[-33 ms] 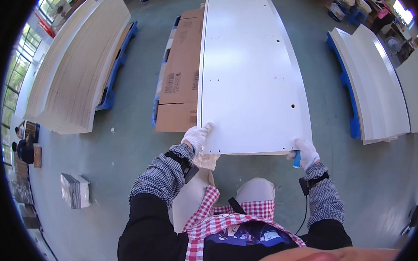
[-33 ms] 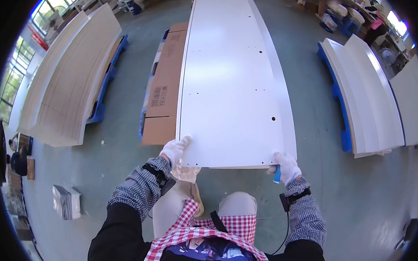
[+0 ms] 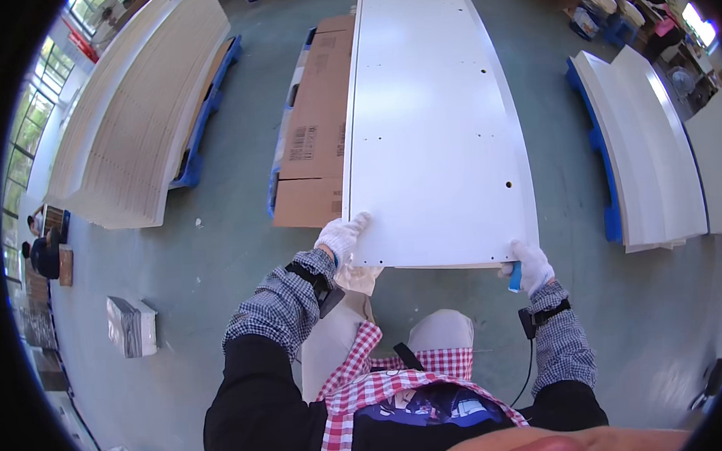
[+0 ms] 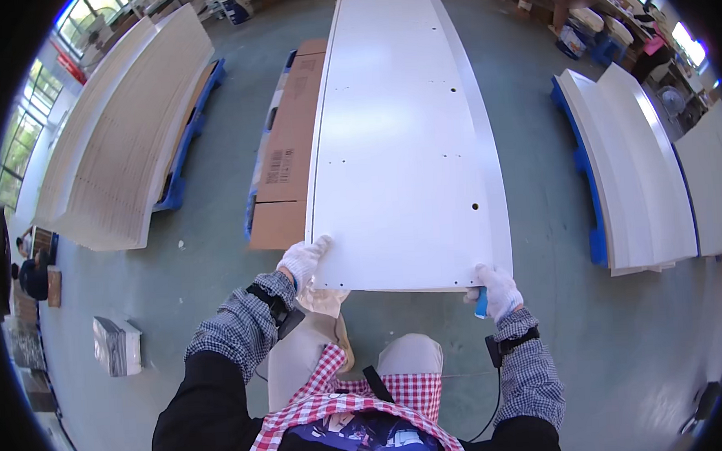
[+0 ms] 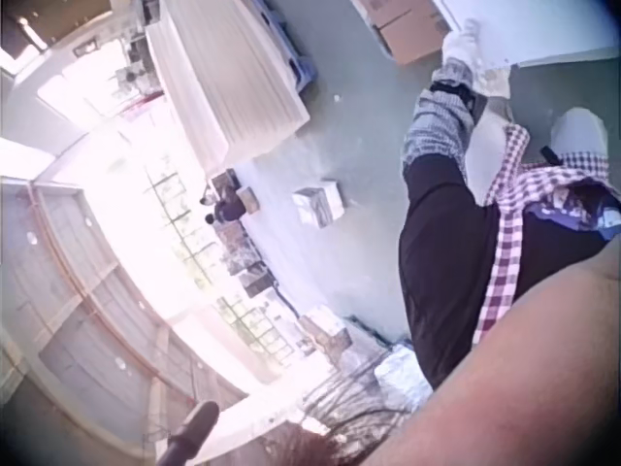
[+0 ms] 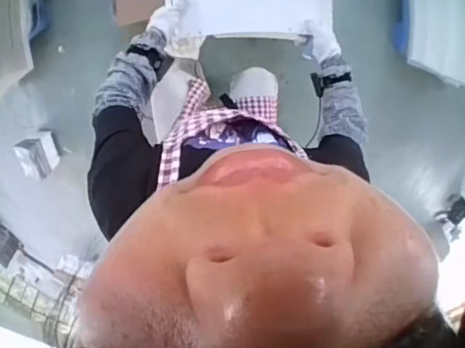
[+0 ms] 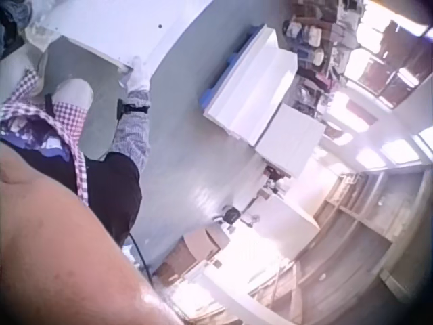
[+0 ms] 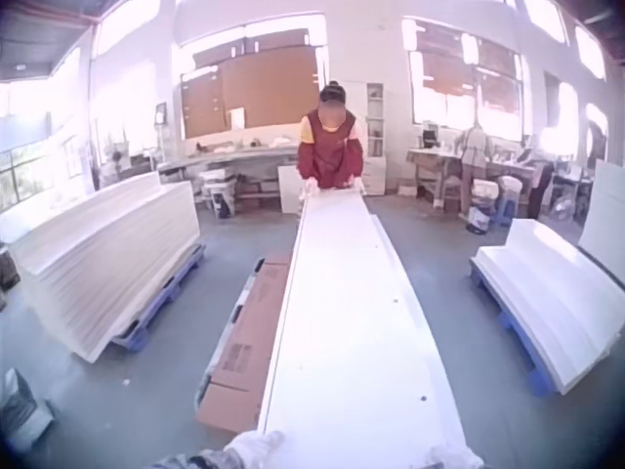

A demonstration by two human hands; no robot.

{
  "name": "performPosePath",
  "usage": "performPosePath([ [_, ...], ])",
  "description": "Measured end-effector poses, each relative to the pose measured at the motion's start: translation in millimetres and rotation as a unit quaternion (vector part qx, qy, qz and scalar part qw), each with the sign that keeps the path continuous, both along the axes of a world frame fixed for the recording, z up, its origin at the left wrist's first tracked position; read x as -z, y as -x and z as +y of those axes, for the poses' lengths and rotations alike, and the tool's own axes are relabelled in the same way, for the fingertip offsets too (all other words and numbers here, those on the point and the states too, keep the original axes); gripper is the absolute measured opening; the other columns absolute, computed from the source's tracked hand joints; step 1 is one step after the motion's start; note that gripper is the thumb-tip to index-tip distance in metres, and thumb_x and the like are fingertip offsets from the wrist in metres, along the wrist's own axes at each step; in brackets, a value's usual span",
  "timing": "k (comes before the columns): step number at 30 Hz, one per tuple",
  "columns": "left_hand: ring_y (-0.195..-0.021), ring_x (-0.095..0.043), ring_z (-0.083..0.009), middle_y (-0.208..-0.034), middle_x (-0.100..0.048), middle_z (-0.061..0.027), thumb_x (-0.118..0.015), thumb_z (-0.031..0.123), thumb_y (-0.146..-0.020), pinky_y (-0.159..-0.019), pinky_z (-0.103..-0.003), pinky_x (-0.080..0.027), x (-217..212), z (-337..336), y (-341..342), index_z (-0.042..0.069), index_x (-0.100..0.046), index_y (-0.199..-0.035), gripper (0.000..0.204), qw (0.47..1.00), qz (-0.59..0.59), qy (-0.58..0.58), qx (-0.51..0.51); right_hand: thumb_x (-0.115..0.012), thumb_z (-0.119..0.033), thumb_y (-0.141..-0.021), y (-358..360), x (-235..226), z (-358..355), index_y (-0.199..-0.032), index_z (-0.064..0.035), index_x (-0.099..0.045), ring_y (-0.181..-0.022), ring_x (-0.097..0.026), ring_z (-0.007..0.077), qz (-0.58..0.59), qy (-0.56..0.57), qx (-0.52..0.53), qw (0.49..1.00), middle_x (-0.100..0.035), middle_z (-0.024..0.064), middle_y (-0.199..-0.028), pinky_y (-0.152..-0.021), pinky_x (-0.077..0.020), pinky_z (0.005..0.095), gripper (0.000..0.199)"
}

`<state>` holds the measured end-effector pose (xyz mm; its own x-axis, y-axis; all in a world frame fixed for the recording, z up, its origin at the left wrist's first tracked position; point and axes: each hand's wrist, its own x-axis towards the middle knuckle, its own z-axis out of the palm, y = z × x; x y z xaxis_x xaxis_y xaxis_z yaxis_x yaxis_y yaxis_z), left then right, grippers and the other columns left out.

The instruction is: Cleaning and moving large white furniture panels in a warehouse or factory setting.

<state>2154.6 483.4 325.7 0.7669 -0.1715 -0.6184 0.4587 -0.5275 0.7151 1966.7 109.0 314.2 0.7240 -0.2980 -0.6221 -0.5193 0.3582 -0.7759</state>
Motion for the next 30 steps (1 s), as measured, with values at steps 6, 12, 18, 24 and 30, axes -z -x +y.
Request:
performPosePath([
  [6,-0.098,-0.068,-0.0308,-0.104,-0.071,-0.0204,-0.060,0.053,-0.090,-0.083,-0.037,-0.053,-36.1,43.7,-8.5,0.000,-0.067,-0.114,0.059,0.995,-0.026,-0.047,0.081,-0.048,-0.028,-0.101,-18.5,-69.2,13.0,-0.104,-0.0039,-0.055,-0.059,-0.053,0.0172,-0.003,-0.062,-0.089,0.994,-0.057,0.0080,-0.081,-0.058,-0.0519,0.0388,0.026],
  [12,-0.097,-0.068,-0.0332,-0.106,-0.070,-0.0216,-0.061,0.051,-0.090,-0.086,-0.040,-0.052,-162.0,103.4,7.4,-0.003,-0.067,-0.112,0.059,1.000,0.001,-0.016,-0.015,-0.047,-0.031,-0.101,-40.3,-156.7,81.1,-0.100,-0.0059,-0.057,-0.056,-0.052,0.0173,0.070,-0.075,-0.095,0.990,-0.057,0.0063,-0.077,-0.059,-0.0516,0.0399,0.027],
  [18,-0.106,-0.066,-0.0317,-0.116,-0.068,-0.0207,-0.062,0.048,-0.092,-0.088,-0.040,-0.052,-235.1,188.5,21.2,-0.004,-0.064,-0.121,0.060,0.998,0.056,-0.010,-0.041,-0.049,-0.029,-0.100,-41.2,-208.6,149.1,-0.104,-0.0050,-0.057,-0.055,-0.053,0.0202,0.123,-0.092,-0.161,0.975,-0.059,0.0102,-0.080,-0.055,-0.0501,0.0415,0.026],
  [24,-0.108,-0.065,-0.0316,-0.118,-0.067,-0.0230,-0.065,0.062,-0.085,-0.093,-0.039,-0.050,-251.5,245.8,18.6,-0.003,-0.065,-0.121,0.075,0.997,0.027,-0.067,-0.026,-0.048,-0.037,-0.100,-35.9,-262.8,221.9,-0.100,-0.0070,-0.057,-0.052,-0.050,0.0194,0.124,-0.020,-0.146,0.981,-0.055,0.0073,-0.071,-0.050,-0.0453,0.0386,0.031],
  [30,-0.110,-0.065,-0.0319,-0.117,-0.069,-0.0179,-0.067,0.066,-0.081,-0.095,-0.038,-0.049,-308.8,298.1,-21.7,0.001,-0.067,-0.120,0.076,0.994,0.038,-0.103,-0.004,-0.049,-0.046,-0.099,-44.5,-307.9,292.4,-0.100,-0.0087,-0.057,-0.051,-0.050,0.0172,0.143,-0.022,-0.081,0.986,-0.054,0.0064,-0.068,-0.051,-0.0448,0.0377,0.038],
])
